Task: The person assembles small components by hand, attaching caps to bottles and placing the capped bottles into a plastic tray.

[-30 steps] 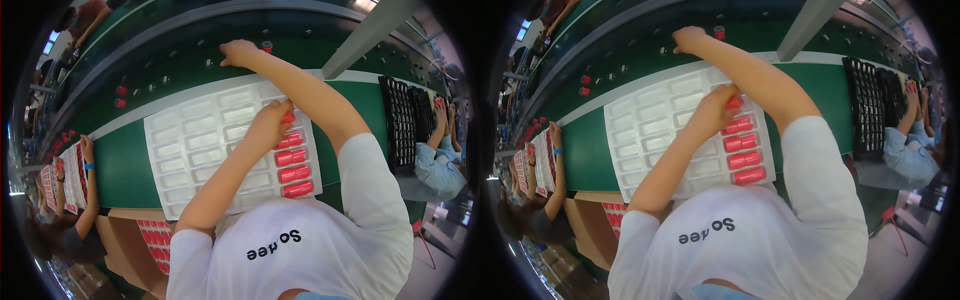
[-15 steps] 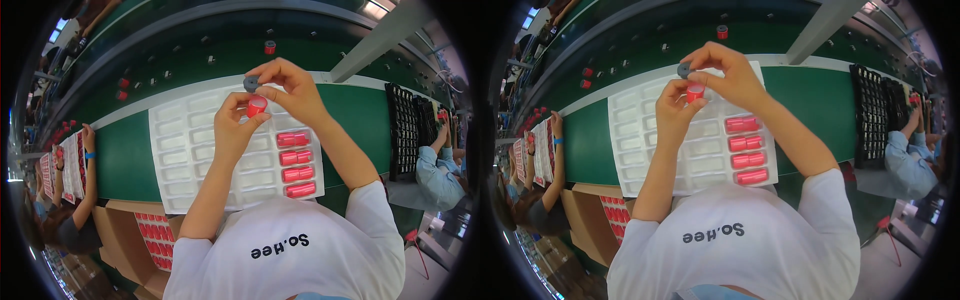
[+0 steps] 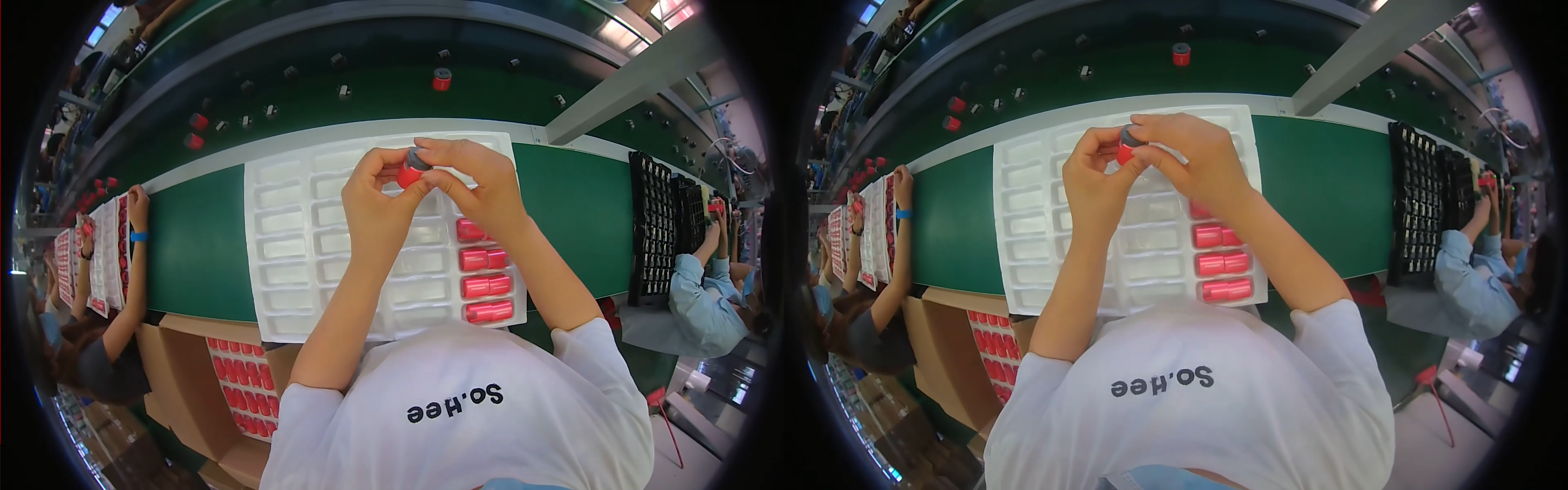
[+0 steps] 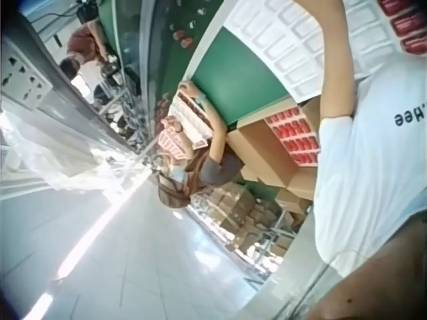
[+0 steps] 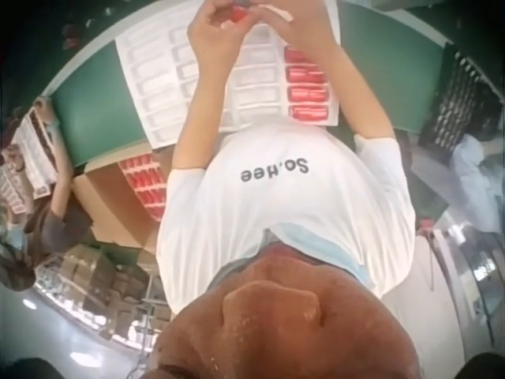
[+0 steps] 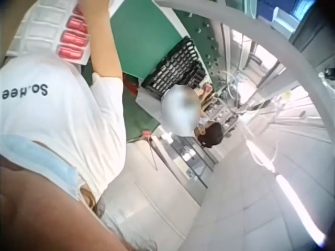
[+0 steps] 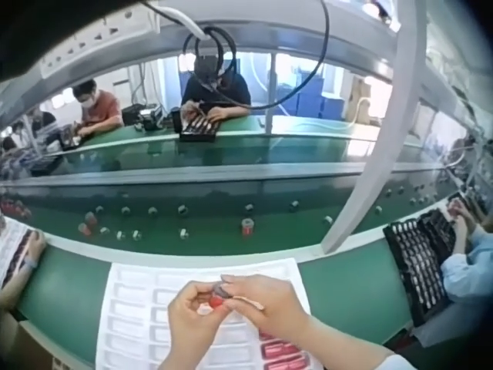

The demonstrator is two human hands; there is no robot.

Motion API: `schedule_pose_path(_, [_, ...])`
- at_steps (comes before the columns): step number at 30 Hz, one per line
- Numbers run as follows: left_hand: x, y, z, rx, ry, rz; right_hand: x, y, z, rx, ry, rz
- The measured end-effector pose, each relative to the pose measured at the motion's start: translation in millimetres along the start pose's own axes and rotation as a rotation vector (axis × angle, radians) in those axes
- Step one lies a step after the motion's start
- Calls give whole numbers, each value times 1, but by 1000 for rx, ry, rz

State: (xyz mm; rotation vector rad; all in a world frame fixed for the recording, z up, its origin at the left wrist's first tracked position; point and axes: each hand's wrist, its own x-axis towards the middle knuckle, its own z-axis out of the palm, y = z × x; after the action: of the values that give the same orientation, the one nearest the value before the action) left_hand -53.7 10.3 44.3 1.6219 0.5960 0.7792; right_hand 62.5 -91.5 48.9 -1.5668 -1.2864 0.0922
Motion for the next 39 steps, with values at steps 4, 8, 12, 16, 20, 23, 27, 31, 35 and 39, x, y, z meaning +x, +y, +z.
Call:
schedule_pose_path(4, [-1,-4,5,73,33,81,-6,3,3,-21,-7,77])
schedule_pose_path(8, [5,-10,16,213,-3,110,2,17,-3,21,-41,153])
schedule_pose_path(12, [-6,-16,30,350,-193,297,47,101,-24,-222,217,127])
schedule_pose_path(16, [-36,-14,42,531,-728,364,77,155,-44,-629,97,49])
schedule_pose_path(20, [-40,-25,44,602,-756,325,121,162,-50,-712,-212,98])
schedule_pose_path(23, [-43,-23,49,726,-766,352,163,174,-22,-823,-176,-151])
schedule_pose_path(27, [-39,-23,65,863,-797,346,195,226,-1,-880,-481,-204])
schedule_pose_path(31, [-37,-28,48,727,-706,330,195,197,-10,-585,-477,75])
schedule_pose_path(35, [-17,-21,8,185,-611,6,146,114,-39,-58,-289,255])
schedule_pose_path(39, [-6,-18,-2,-424,-507,-364,76,66,-68,375,-273,241])
